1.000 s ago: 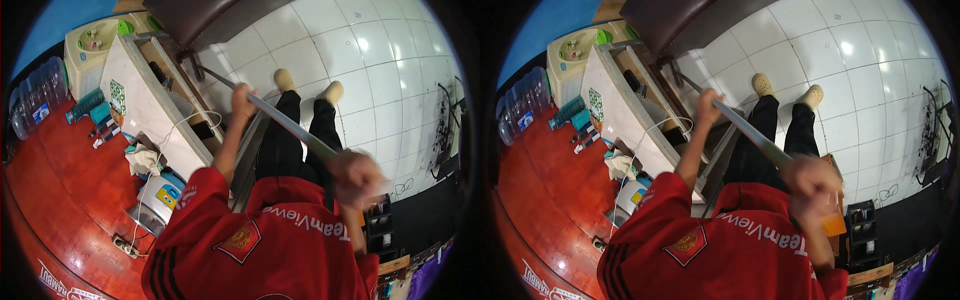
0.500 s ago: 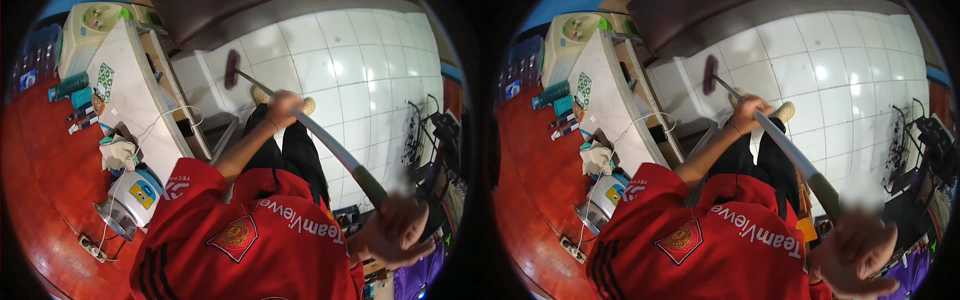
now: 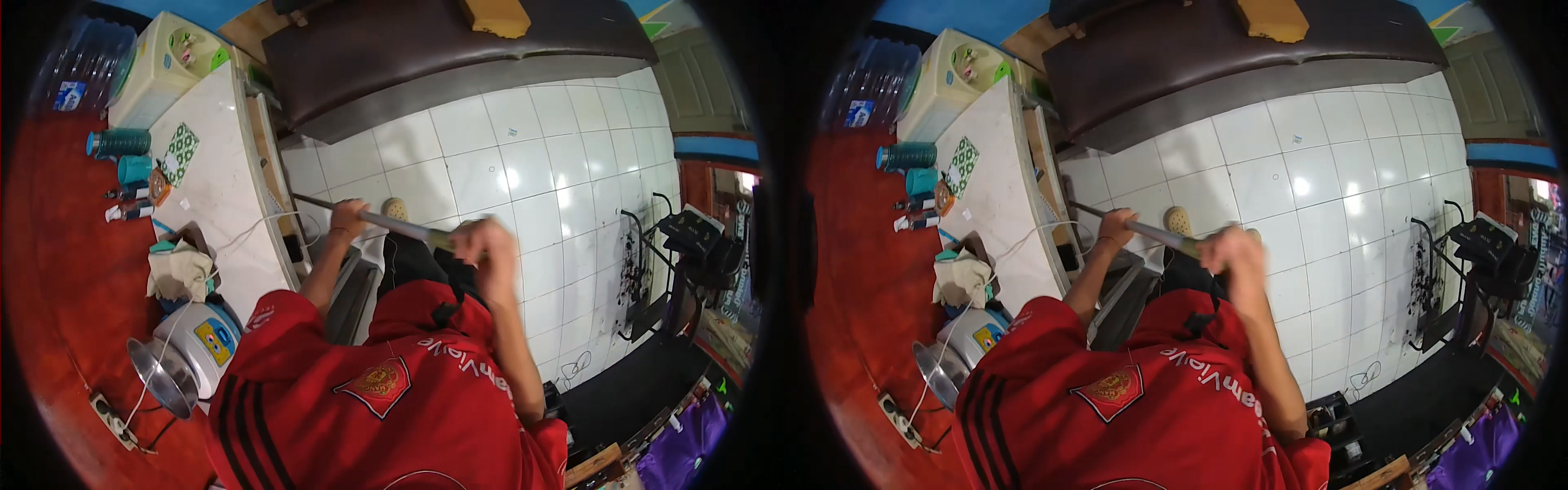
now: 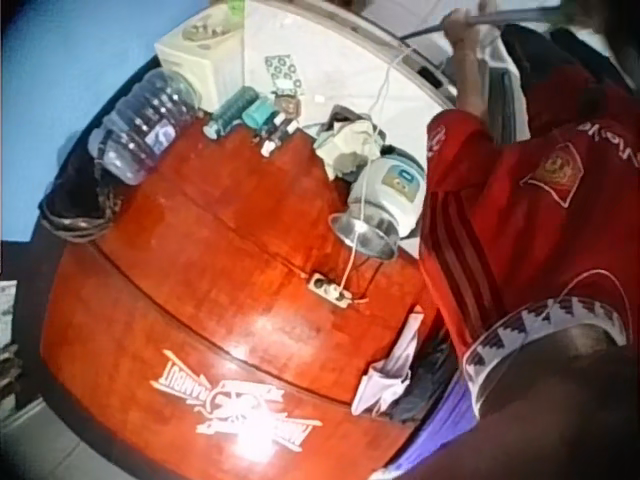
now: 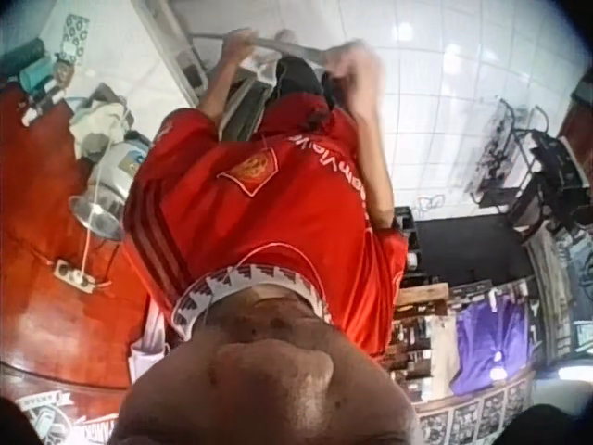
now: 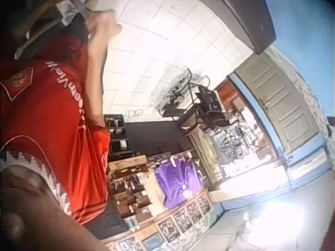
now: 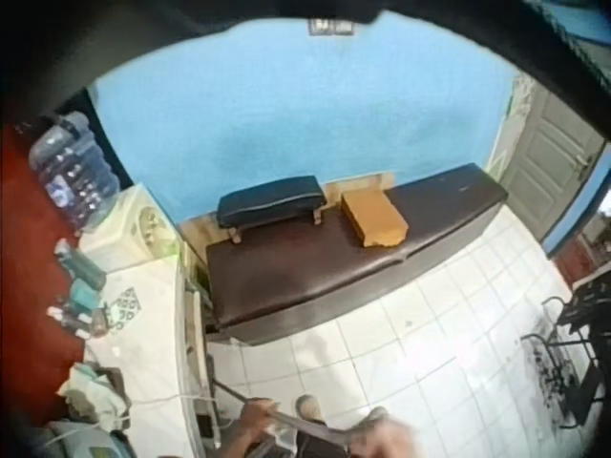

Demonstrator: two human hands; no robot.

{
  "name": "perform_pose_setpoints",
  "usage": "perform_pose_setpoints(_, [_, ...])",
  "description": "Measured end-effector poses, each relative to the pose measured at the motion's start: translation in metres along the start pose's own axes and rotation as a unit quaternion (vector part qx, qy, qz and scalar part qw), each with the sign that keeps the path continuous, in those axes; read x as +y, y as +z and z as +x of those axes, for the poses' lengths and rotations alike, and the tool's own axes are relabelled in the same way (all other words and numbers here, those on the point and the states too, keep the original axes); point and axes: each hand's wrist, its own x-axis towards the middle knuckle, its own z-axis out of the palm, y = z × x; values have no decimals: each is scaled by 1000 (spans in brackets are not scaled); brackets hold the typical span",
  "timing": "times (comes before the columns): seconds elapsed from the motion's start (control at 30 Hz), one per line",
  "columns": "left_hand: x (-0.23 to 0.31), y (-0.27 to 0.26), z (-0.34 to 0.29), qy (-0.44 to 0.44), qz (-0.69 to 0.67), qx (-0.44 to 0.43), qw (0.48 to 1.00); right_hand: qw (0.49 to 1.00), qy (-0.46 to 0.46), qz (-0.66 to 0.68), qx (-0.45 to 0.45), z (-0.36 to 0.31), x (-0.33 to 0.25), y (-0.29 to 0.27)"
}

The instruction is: Sweeping the tiled floor of a barber shop using a broom.

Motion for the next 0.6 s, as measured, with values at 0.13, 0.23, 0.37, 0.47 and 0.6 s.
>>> perform_pose_setpoints(0.13, [-95,27,-7,-93,179,-162,966,983,160,-84,-42,-2,76,22])
perform_pose_setpoints(0.23, [-105,37,-3,-138,32,-107,984,991,115,-56,34,-7,79,25])
perform_pose_setpoints(0.37, [-50,29,14,77,-31,-115,990,978,115,-83,155,-15,25,22])
perform_pose_setpoints(0.47, [31,26,25,119,-117,-64,984,980,6,-83,180,-21,-45,21])
perform_pose_setpoints(0.6, [132,12,34,132,-238,-89,958,959,-144,-175,171,-37,-129,41])
